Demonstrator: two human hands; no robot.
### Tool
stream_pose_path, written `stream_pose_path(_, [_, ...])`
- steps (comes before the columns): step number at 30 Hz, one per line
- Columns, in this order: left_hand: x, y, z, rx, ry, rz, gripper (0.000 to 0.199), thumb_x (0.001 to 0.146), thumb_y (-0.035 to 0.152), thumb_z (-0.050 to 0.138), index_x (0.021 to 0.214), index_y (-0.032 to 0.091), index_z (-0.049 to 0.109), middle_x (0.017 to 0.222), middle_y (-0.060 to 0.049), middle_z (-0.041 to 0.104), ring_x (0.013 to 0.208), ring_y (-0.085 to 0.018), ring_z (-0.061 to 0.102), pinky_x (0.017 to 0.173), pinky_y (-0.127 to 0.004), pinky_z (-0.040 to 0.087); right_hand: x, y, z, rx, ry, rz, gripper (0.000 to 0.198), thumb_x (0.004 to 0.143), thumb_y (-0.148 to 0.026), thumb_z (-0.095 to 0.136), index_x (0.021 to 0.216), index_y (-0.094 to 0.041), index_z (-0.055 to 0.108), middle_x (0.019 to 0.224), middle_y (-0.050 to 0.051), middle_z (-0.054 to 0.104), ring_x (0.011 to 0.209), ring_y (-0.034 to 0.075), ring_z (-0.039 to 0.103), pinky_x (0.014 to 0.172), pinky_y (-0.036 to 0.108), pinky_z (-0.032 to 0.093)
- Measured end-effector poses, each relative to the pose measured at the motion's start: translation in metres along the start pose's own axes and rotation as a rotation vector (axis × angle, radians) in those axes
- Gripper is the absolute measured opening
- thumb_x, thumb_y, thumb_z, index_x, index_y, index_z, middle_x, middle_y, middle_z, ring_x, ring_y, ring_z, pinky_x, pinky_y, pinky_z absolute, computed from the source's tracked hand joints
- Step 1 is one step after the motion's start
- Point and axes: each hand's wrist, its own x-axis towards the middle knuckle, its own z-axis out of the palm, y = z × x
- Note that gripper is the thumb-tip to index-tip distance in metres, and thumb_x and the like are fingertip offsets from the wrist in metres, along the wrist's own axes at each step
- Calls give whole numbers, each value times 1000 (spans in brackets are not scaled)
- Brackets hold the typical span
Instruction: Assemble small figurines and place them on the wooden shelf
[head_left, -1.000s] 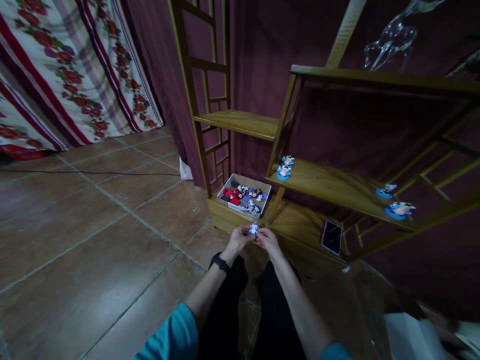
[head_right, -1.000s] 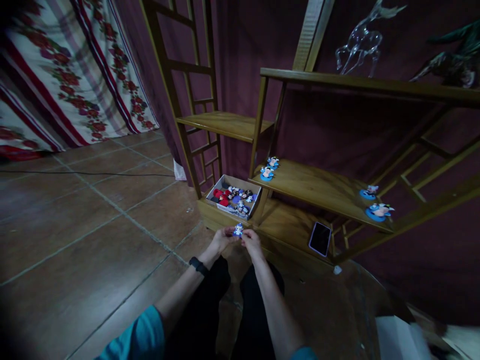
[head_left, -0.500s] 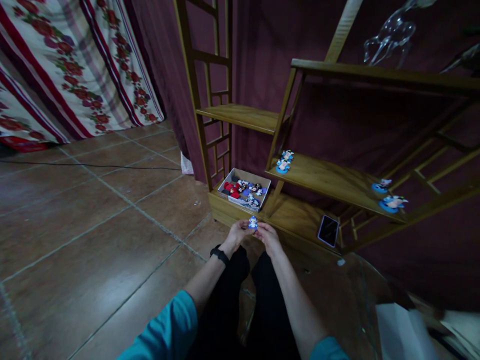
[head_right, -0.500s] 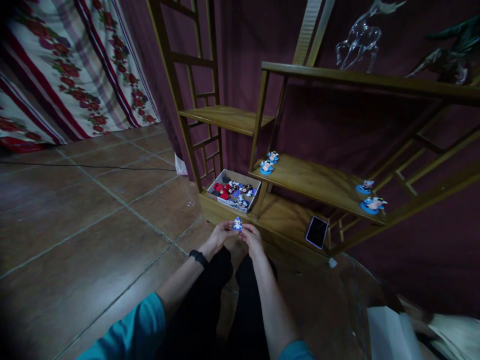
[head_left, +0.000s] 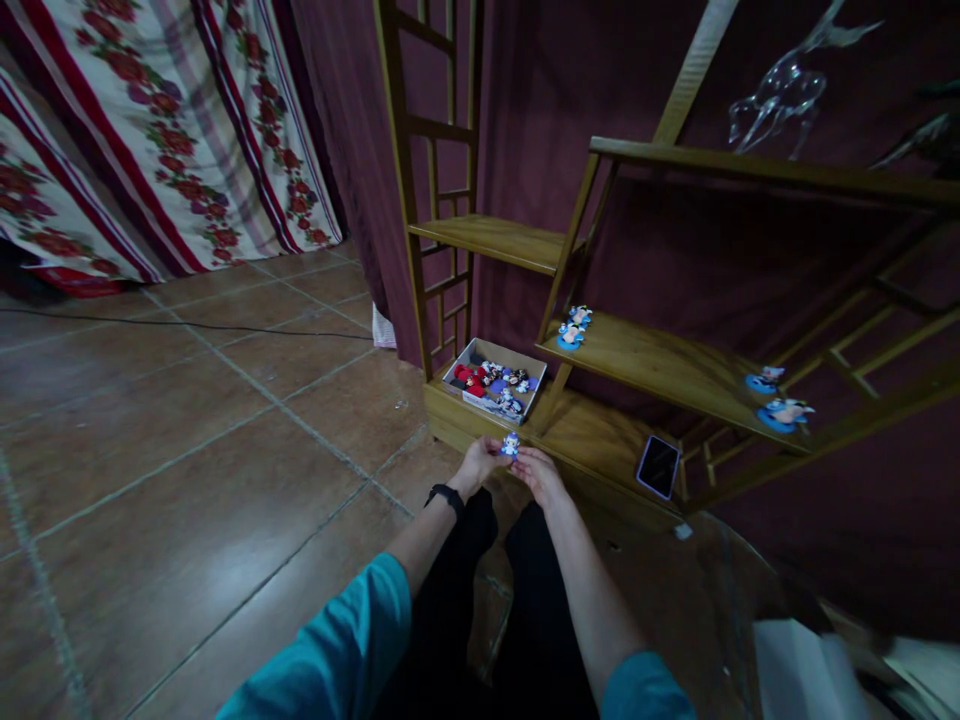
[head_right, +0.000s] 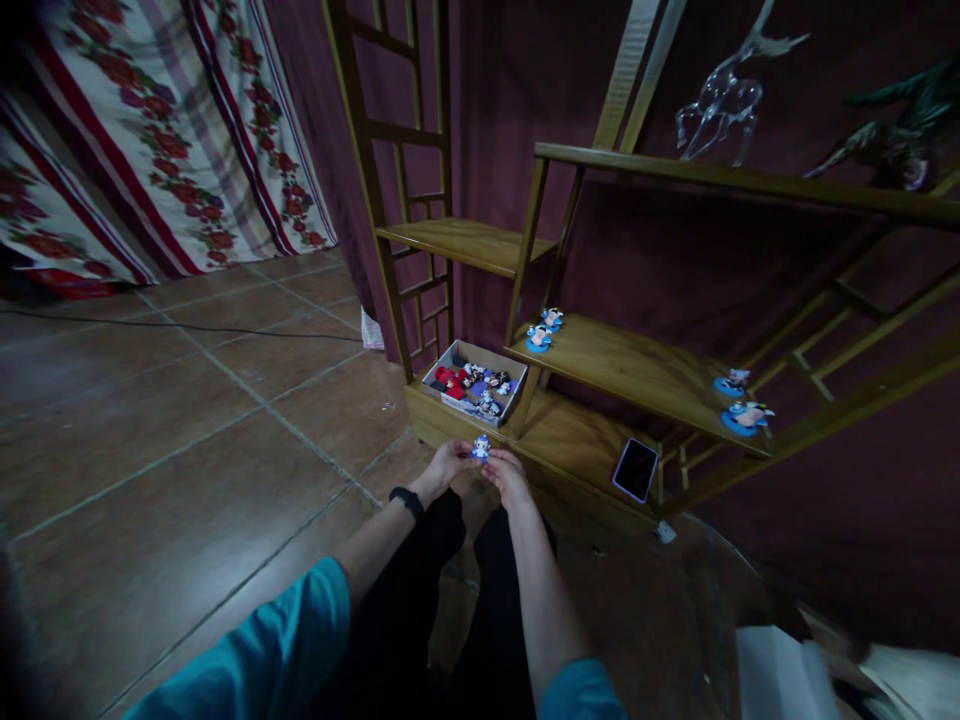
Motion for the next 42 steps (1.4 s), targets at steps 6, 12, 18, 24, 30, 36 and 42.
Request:
stream_pose_path(6, [-1, -2, 3, -1, -9, -5, 44, 38, 20, 85, 71, 14, 56, 66, 0, 63, 63, -13, 59, 69, -29, 46, 1, 0, -3, 15, 7, 24, 8, 68, -12, 64, 75, -17, 61, 61, 2, 67, 55, 11, 61, 59, 24, 53])
stream_pose_path(12, [-1, -2, 4, 23, -47, -9, 44, 38, 21, 85, 70, 13, 56, 65, 0, 63, 63, -13, 58, 67, -29, 45, 2, -3, -7, 15, -2, 27, 10, 68, -12, 65, 76, -17, 61, 62, 1, 66, 56, 11, 62, 59, 24, 54])
stream_pose_path(18, [-1, 0, 2, 87, -15, 5, 41, 41, 19, 83, 70, 14, 55, 62, 2, 60, 59, -11, 55, 64, -26, 43, 3, -1, -7, 19, -20, 0, 10, 68, -10, 65, 75, -16, 61, 63, 2, 66, 57, 11, 62, 63, 25, 54])
stream_pose_path(24, [0, -1, 2, 57, -26, 31, 42, 40, 12, 81, 70, 15, 53, 60, 4, 57, 55, -8, 52, 58, -23, 42, 4, 2, -9, 17, -41, -22, 13, 66, -11, 67, 77, -17, 62, 67, 1, 67, 60, 10, 63, 64, 24, 53])
stream_pose_path(30, [0, 1, 4, 21, -42, 37, 42, 39, 9, 80, 69, 15, 52, 61, 4, 57, 55, -9, 52, 59, -24, 42, 3, 2, -11, 16, -45, -41, 16, 64, -11, 68, 77, -17, 62, 68, 1, 67, 60, 10, 63, 64, 23, 52])
stream_pose_path(36, [-1, 0, 5, 37, -8, 1, 40, 41, 9, 80, 72, 14, 55, 65, 2, 61, 59, -10, 55, 63, -25, 44, 3, 0, -11, -7, -13, -18, 15, 64, -11, 67, 77, -17, 61, 66, 1, 67, 57, 10, 62, 60, 22, 51])
stream_pose_path(42, [-4, 4, 7, 28, -9, -14, 41, 41, 14, 82, 74, 14, 56, 66, 0, 62, 61, -11, 56, 66, -27, 44, 2, -1, -9, -8, 1, -13, 14, 66, -12, 67, 77, -17, 61, 62, 0, 65, 53, 8, 59, 57, 21, 51])
